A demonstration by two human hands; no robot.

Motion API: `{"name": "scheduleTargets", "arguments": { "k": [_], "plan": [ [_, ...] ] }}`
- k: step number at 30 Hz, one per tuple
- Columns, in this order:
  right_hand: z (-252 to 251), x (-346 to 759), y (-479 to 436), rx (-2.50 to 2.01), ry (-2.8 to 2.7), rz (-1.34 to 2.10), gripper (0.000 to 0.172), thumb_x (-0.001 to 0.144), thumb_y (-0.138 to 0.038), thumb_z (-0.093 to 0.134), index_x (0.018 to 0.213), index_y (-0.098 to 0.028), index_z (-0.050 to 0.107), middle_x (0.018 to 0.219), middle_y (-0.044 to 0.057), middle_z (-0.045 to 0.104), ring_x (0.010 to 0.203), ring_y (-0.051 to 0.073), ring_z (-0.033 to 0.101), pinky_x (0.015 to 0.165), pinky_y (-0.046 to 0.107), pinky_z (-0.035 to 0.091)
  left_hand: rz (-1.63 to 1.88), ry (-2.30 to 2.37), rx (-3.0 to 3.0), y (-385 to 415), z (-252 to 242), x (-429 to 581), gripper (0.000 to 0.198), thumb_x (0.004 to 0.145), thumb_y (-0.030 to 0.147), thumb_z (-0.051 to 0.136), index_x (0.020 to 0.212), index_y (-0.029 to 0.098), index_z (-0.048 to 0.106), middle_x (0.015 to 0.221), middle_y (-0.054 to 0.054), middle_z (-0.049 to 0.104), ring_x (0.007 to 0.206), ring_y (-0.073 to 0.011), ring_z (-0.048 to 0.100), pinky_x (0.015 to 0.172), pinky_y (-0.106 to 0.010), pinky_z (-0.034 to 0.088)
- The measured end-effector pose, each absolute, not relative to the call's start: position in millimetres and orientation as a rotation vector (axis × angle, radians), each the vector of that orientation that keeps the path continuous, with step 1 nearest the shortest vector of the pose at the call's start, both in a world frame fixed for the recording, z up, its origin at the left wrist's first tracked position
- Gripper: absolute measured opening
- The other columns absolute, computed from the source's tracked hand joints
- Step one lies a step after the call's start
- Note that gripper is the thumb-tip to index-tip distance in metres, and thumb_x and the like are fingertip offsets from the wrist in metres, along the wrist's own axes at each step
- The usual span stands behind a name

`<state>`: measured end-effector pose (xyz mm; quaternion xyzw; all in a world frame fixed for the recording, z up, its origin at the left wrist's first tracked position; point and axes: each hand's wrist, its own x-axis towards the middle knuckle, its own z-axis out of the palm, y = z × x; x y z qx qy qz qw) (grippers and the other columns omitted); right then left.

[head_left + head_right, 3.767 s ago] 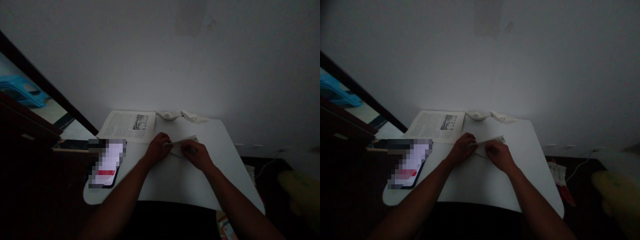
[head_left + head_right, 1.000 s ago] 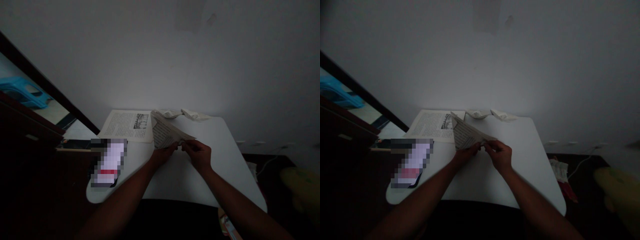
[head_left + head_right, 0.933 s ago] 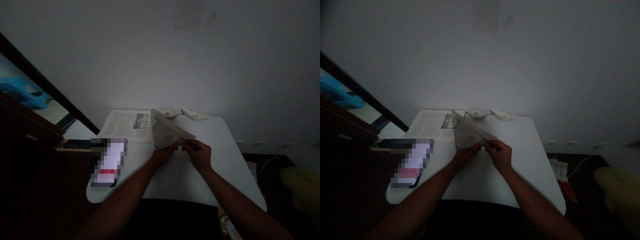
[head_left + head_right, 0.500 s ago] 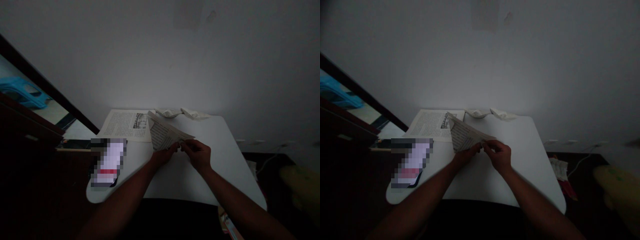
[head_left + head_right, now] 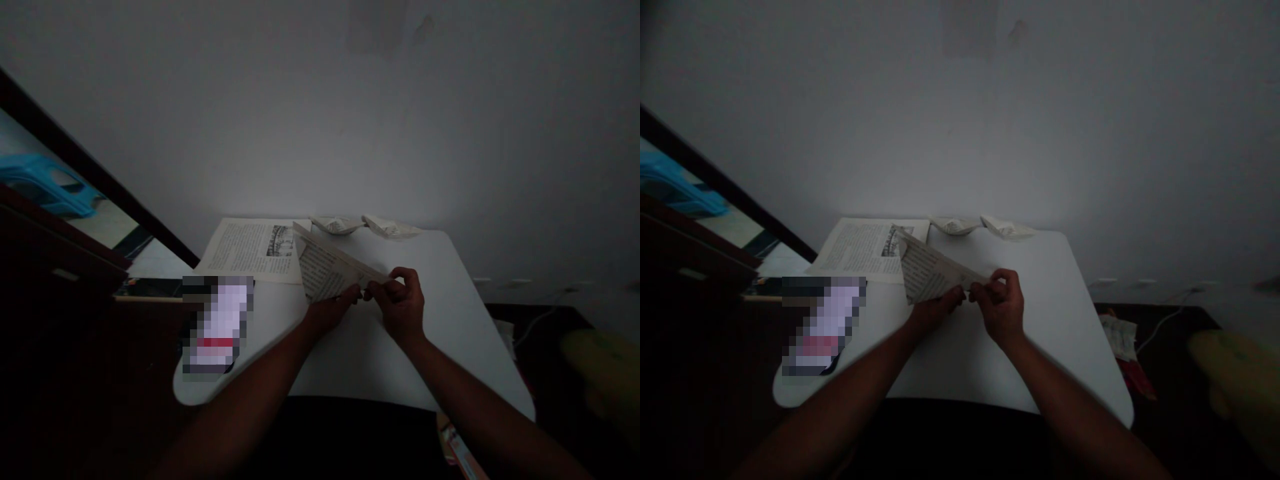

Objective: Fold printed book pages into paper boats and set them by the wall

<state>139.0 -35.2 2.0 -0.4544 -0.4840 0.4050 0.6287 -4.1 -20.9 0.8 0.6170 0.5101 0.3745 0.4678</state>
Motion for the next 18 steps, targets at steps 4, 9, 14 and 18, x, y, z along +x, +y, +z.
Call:
{"name": "scheduleTargets", "arguments": {
  "k": [4,9,14,18],
  "plan": [
    [1.3,139.7,-32.9,-1.041,-1.125,1.006,0.047,0.071,-0.032,0.069,0.104,-0.024,0.037,0.057,-0.006,0.064,0.053,0.016,0.064,0.053,0.028,0.050,0.918,1.246,1.492,-20.6,0.0,-4.5,0.037,0.082,0.048,0.045,0.067,0.018,0.062,0.065,-0.003,0.062,0.070,-0.0177,0.059,0.065,-0.028,0.046],
    [-5.5,143.0,-27.5,-1.104,-1.258,1.051,0.022,0.070,-0.034,0.069,0.082,-0.017,0.061,0.057,-0.001,0.064,0.053,0.014,0.061,0.052,0.026,0.048,0.898,1.325,1.441,-22.7,-5.8,-1.0,0.037,0.082,0.049,0.046,0.067,0.019,0.061,0.070,-0.004,0.064,0.073,-0.0183,0.059,0.067,-0.028,0.046],
    [-10.3,144.5,-26.4,-1.165,-1.283,0.950,0.021,0.070,-0.034,0.068,0.060,-0.017,0.063,0.052,0.001,0.063,0.050,0.014,0.059,0.049,0.025,0.047,0.889,1.432,1.421,-24.6,-11.8,-0.1,0.032,0.080,0.049,0.049,0.071,0.022,0.064,0.075,-0.003,0.065,0.079,-0.0204,0.060,0.075,-0.031,0.046],
    [-7.9,145.0,-27.8,-1.256,-1.368,0.730,0.020,0.071,-0.034,0.067,0.059,-0.018,0.064,0.053,0.001,0.064,0.048,0.014,0.059,0.048,0.025,0.047,0.901,1.334,1.505,-23.3,-7.2,0.9,0.024,0.080,0.045,0.052,0.076,0.025,0.066,0.082,-0.004,0.067,0.094,-0.0244,0.058,0.087,-0.035,0.044]
  ]
}}
